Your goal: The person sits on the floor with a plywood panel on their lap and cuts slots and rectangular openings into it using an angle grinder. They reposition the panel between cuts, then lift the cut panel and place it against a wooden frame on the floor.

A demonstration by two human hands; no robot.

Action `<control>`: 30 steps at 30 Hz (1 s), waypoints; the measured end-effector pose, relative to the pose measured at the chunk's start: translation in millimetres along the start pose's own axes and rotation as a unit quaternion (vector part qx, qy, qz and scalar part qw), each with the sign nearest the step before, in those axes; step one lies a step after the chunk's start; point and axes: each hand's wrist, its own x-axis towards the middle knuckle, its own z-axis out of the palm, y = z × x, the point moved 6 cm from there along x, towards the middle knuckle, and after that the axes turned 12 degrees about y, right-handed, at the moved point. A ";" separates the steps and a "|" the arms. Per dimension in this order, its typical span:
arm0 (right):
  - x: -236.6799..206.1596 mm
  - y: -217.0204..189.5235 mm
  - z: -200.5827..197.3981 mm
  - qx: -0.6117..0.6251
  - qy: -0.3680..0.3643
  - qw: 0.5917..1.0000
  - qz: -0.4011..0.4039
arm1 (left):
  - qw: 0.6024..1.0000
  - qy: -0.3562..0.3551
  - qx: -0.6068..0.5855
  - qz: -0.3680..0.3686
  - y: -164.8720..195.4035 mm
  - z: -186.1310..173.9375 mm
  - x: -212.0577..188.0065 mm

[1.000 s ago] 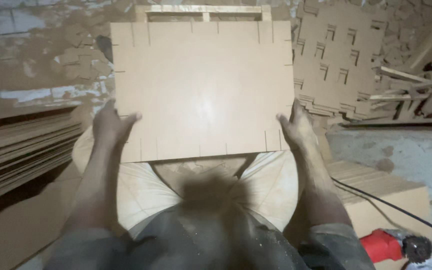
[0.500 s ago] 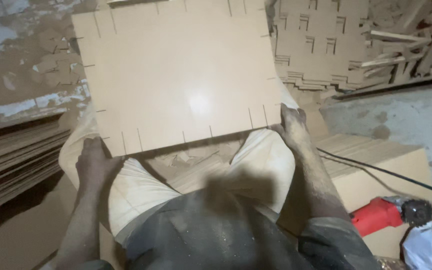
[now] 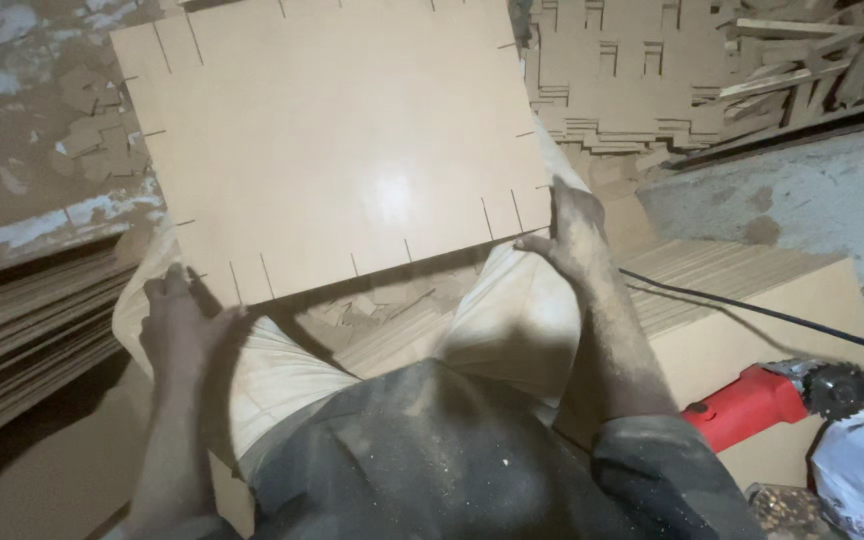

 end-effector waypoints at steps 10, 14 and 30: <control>-71.0 -169.2 77.8 0.503 -0.220 0.823 -0.145 | 0.870 -0.285 -0.402 0.019 115.2 58.2 -99.6; -79.8 -150.9 81.3 0.346 -0.163 0.919 -0.096 | 0.859 -0.290 -0.413 0.081 118.0 70.3 -99.9; -58.8 3.0 38.4 0.286 0.160 0.922 0.205 | 0.864 -0.301 -0.403 0.013 35.5 191.0 -104.8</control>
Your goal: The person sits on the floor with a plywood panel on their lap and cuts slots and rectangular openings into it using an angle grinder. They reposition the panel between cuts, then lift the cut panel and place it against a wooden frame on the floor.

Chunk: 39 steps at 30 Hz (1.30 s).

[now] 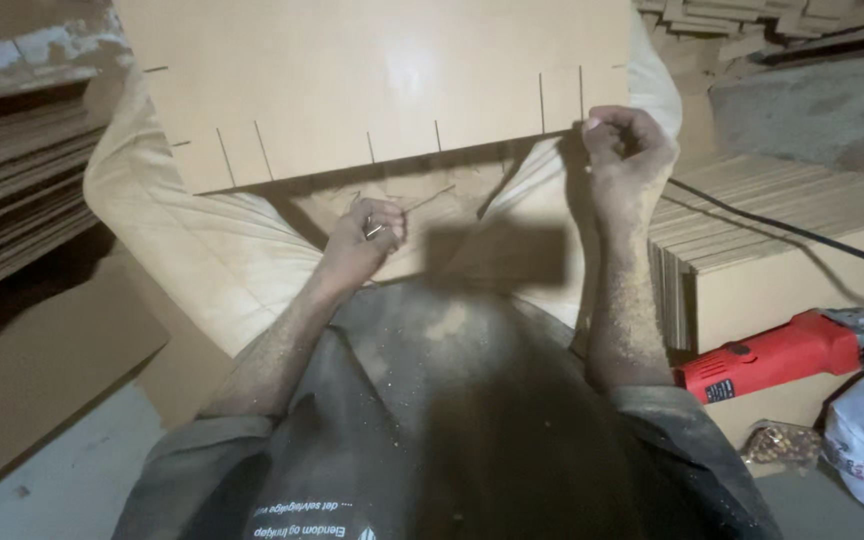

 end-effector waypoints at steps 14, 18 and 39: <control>-113.7 -33.6 103.2 0.075 -0.438 0.857 -0.261 | 0.971 -0.093 0.174 0.136 71.1 27.2 -9.8; -99.6 -28.0 97.9 0.030 -0.452 0.836 -0.309 | 0.966 -0.100 0.186 0.150 76.1 35.9 -3.5; 266.5 0.8 71.7 -0.001 -0.150 0.984 0.100 | 0.936 -0.074 0.239 0.249 110.2 137.0 178.2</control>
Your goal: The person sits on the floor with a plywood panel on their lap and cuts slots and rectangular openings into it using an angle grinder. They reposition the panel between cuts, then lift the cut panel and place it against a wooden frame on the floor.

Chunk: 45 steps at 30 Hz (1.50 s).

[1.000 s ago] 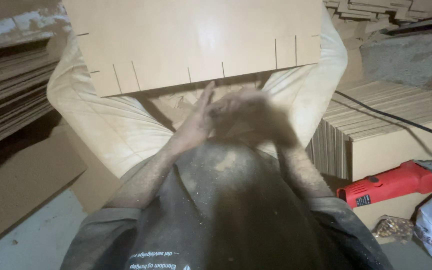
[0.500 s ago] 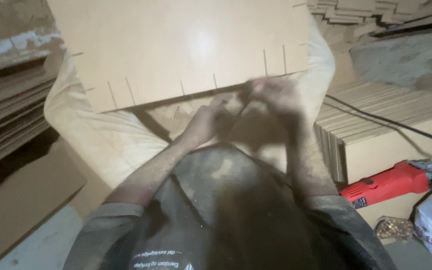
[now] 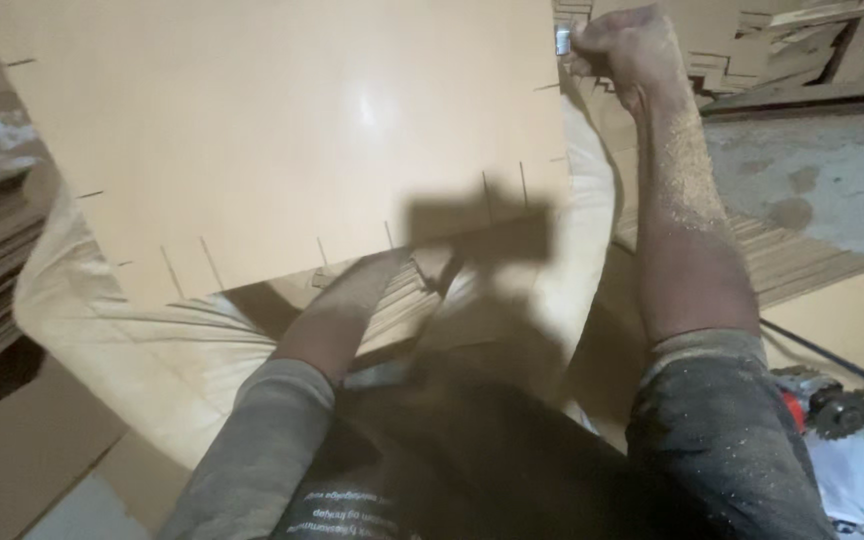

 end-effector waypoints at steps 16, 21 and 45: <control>39.1 49.1 13.3 0.014 -0.070 0.995 0.064 | 1.000 -0.022 -0.019 0.011 -50.9 14.5 7.9; 18.3 25.4 3.8 -0.095 -0.058 0.993 -0.049 | 0.999 -0.008 -0.031 0.037 -35.5 10.7 -11.5; -259.0 -15.5 163.8 -0.124 0.026 0.968 -0.216 | 0.843 0.444 -0.303 -0.024 -52.3 -284.7 -203.4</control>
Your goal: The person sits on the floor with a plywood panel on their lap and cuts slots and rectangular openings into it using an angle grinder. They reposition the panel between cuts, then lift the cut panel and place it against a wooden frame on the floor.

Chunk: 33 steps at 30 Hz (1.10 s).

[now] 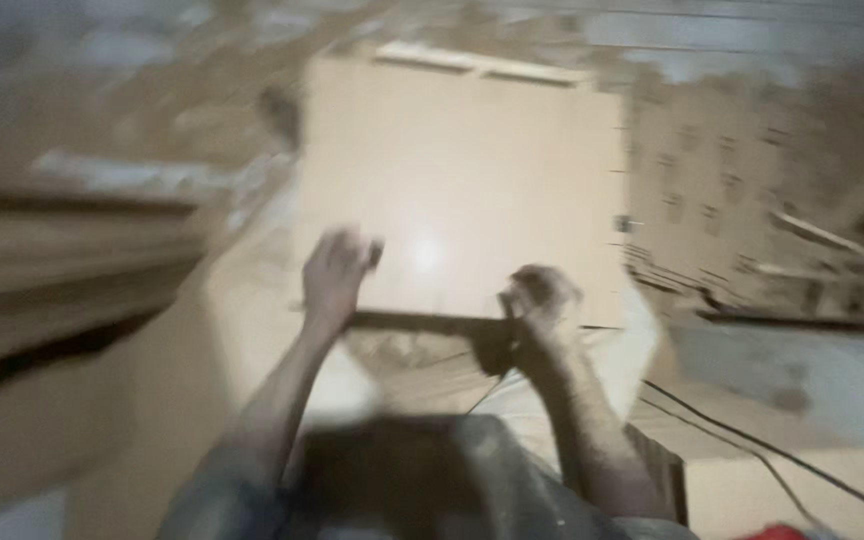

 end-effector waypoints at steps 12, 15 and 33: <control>3.6 -26.4 58.1 -0.274 -0.178 0.926 -0.190 | 0.983 0.176 -0.008 -0.042 30.9 -81.5 161.2; 6.7 -26.5 59.3 -0.254 -0.173 0.933 -0.190 | 0.983 0.160 0.038 -0.085 38.7 -79.0 169.5; 6.0 -18.7 42.5 -0.199 -0.218 0.940 -0.173 | 0.980 0.028 0.171 0.102 -1.3 -50.9 140.8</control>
